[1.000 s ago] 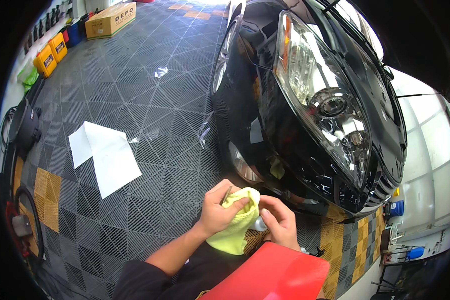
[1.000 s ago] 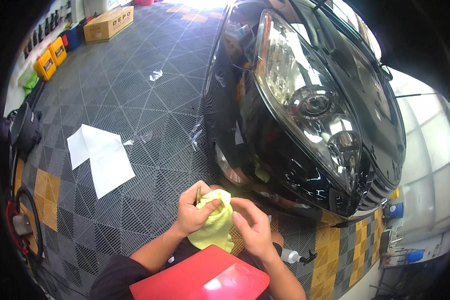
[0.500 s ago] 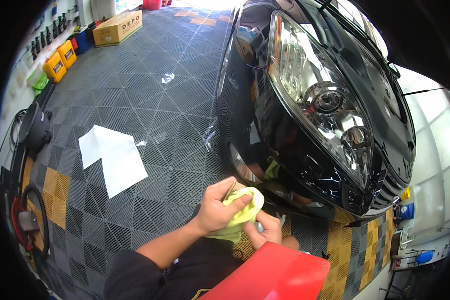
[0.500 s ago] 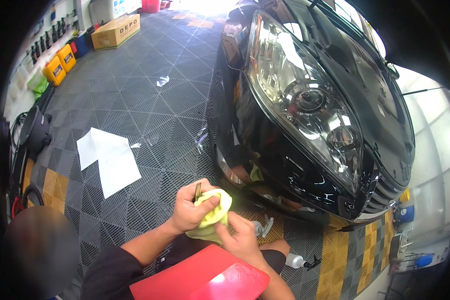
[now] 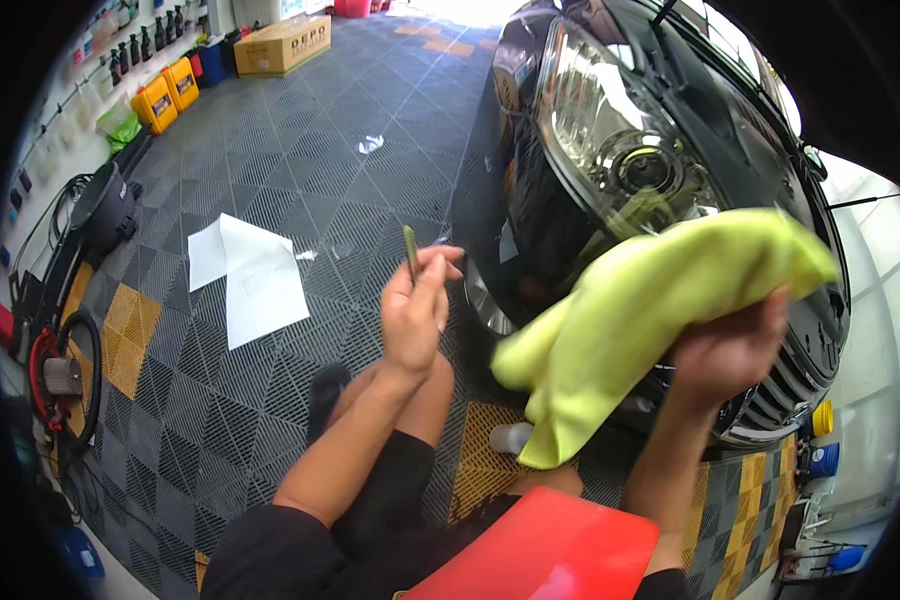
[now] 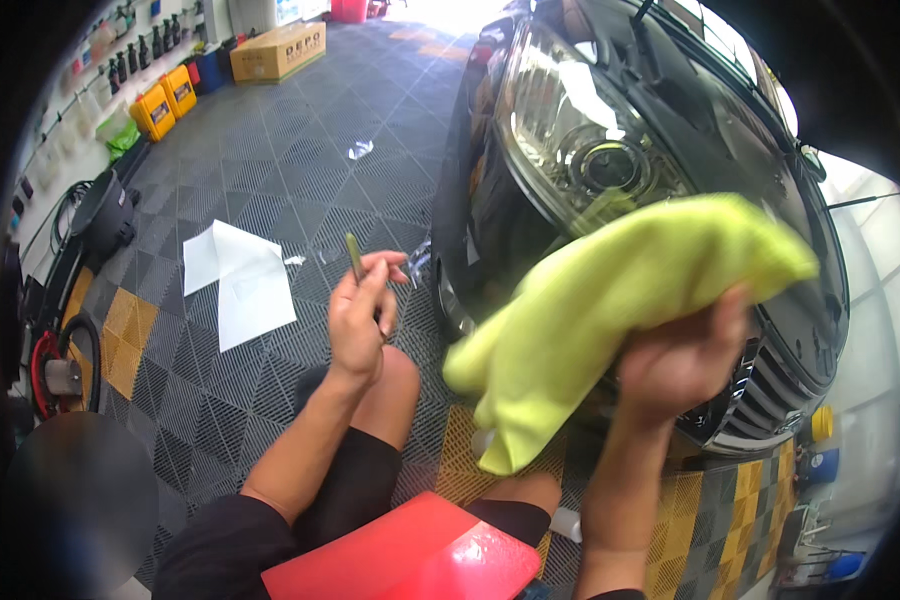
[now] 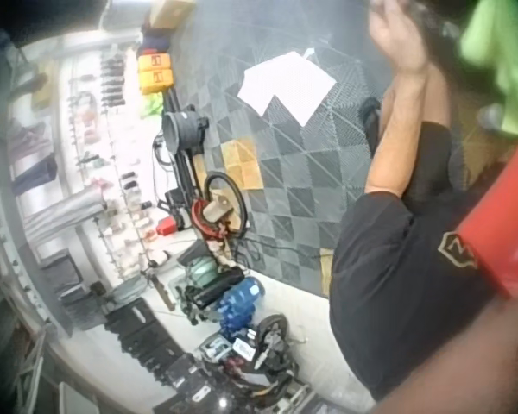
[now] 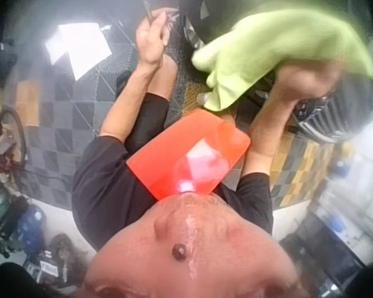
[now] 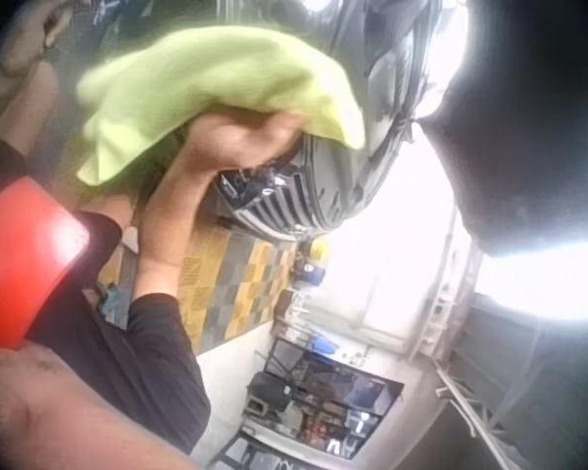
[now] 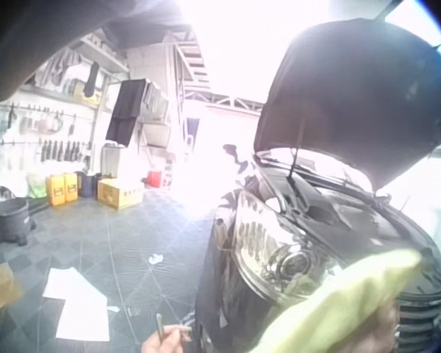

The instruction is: The person applies a protective film to the car's headlight. They wipe the surface with a cloth, use a heat gun to warm the film, and smooth it with a squeegee. The person trims excess film with a blade and continues wiping the area.

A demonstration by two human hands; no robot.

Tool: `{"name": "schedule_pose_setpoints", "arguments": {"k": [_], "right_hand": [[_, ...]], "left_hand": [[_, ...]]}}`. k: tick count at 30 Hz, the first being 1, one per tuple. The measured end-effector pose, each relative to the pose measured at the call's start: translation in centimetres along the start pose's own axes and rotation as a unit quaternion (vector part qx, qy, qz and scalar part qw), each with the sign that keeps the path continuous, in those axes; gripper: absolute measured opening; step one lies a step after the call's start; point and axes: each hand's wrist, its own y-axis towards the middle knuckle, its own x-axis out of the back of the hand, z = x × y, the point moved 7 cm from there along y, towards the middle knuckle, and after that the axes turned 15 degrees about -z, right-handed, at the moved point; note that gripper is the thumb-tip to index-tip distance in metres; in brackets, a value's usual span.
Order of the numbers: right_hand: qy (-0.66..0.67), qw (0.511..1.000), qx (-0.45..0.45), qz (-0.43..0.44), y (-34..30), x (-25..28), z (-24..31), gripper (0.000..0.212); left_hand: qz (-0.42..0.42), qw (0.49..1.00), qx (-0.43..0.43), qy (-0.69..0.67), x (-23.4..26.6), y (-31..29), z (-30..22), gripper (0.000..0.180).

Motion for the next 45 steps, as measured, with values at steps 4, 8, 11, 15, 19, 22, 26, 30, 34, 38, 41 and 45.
{"name": "schedule_pose_setpoints", "arguments": {"k": [4, 8, 11, 15, 19, 22, 26, 30, 34, 38, 41, 45], "right_hand": [[-0.577, 0.577, 0.576, 0.043, 4.3, -7.0, 1.4, 0.025], [-0.575, 0.616, 0.536, 0.058, 6.9, -9.5, -4.3, 0.027], [-0.675, 0.553, 0.463, 0.154, 8.8, -8.1, -10.8, 0.033], [-0.742, 0.499, 0.389, 0.221, 9.8, -6.9, -16.6, 0.031], [-0.798, 0.416, 0.317, 0.299, 6.7, -7.5, -21.6, 0.043], [-0.864, 0.282, 0.263, 0.324, 6.9, -8.5, -26.2, 0.048], [-0.91, 0.233, 0.184, 0.288, 10.5, -7.8, -29.3, 0.053], [-0.92, 0.193, 0.216, 0.264, 13.8, -8.8, -32.2, 0.052], [-0.95, 0.171, 0.12, 0.231, 13.1, -7.6, -32.6, 0.049], [-0.958, 0.164, 0.005, 0.235, 8.4, -5.2, -30.8, 0.049], [-0.932, 0.218, 0.118, 0.265, 6.4, -6.8, -30.1, 0.032], [-0.915, 0.343, 0.048, 0.208, 2.3, -8.4, -28.6, 0.045]], "left_hand": [[-0.008, 0.999, 0.032, -0.043, 2.3, 2.8, 0.3, 0.03], [0.017, 0.994, 0.083, -0.071, 2.5, 7.1, 2.8, 0.031], [0.046, 0.992, 0.114, -0.042, 3.0, 10.4, 5.9, 0.034], [0.097, 0.979, 0.179, 0.0, 4.2, 13.2, 8.9, 0.033], [0.155, 0.958, 0.239, 0.024, 6.6, 16.4, 10.0, 0.031], [0.188, 0.948, 0.254, 0.037, 9.0, 19.2, 10.1, 0.028], [0.198, 0.928, 0.313, 0.045, 12.2, 21.9, 10.6, 0.025], [0.191, 0.925, 0.325, 0.041, 14.2, 24.3, 11.3, 0.025], [0.184, 0.926, 0.331, 0.013, 14.2, 25.7, 11.0, 0.027], [0.196, 0.923, 0.33, -0.022, 12.7, 26.3, 9.6, 0.029], [0.222, 0.918, 0.325, -0.037, 11.3, 26.8, 8.2, 0.029], [0.263, 0.917, 0.297, -0.043, 9.7, 28.3, 6.0, 0.029]]}}
